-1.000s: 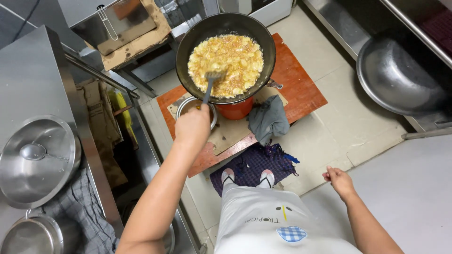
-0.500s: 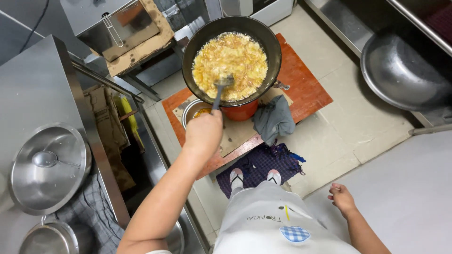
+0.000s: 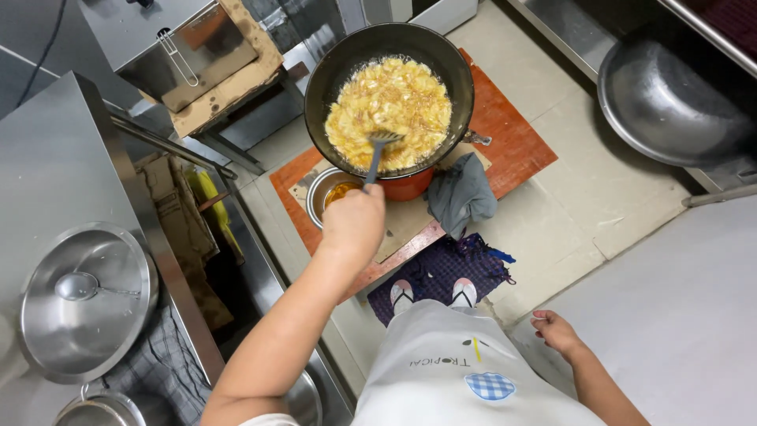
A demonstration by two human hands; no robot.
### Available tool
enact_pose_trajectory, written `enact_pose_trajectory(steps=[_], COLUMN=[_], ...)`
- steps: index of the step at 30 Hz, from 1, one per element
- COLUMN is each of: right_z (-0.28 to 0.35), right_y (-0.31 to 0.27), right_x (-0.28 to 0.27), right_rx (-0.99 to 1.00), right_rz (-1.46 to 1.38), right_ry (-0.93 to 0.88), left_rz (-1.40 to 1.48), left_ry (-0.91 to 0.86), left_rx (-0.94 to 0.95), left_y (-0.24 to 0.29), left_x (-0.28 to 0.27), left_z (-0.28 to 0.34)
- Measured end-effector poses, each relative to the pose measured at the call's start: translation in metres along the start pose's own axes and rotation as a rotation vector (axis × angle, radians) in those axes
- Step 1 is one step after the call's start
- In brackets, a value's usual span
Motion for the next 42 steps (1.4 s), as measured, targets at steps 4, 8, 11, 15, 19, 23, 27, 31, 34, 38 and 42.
enact_pose_trajectory(steps=[4, 8, 11, 15, 19, 23, 27, 31, 34, 38, 42], right_z=[-0.002, 0.01, 0.002, -0.008, 0.004, -0.001, -0.002, -0.007, 0.0, -0.008, -0.013], right_y=[-0.003, -0.007, 0.003, 0.011, -0.005, 0.006, 0.013, 0.006, -0.002, 0.021, 0.042], right_x=[0.005, 0.005, 0.009, 0.016, 0.018, 0.016, 0.022, 0.019, 0.017, 0.015, 0.016], right_rx=[-0.013, -0.023, -0.018, -0.009, -0.019, -0.036, 0.014, 0.001, -0.043, -0.007, 0.051], right_rz=[0.035, -0.035, -0.037, 0.0, -0.008, 0.007, 0.024, 0.032, 0.02, -0.001, -0.04], right_ry=[-0.001, 0.031, 0.029, 0.004, 0.014, 0.029, 0.004, 0.003, 0.023, 0.023, 0.036], left_rz=[-0.049, 0.032, 0.002, 0.019, 0.027, 0.006, 0.004, 0.252, 0.402, 0.248, 0.096], left_ry=[0.162, 0.047, -0.081, 0.152, 0.029, -0.099, 0.073, -0.06, -0.242, -0.197, -0.272], left_rx=[-0.025, -0.076, -0.022, 0.017, -0.04, -0.044, 0.01, 0.058, -0.067, -0.021, -0.022], left_y=[-0.014, -0.036, -0.023, -0.004, -0.032, -0.025, 0.0, -0.049, -0.094, -0.118, -0.124], left_x=[0.022, 0.028, 0.007, 0.021, 0.025, 0.007, 0.019, -0.021, -0.055, -0.087, -0.083], left_z=[-0.041, -0.033, -0.005, -0.031, -0.043, -0.003, -0.015, -0.027, -0.001, 0.047, 0.077])
Point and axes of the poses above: each hand's wrist, its own z-axis away from the middle knuckle, its own x-axis out of the palm, y = z × x, the point moved 8 cm from there along -z, towards the middle knuckle, and after that the axes turned 12 degrees about -y, right-handed, at the moved point
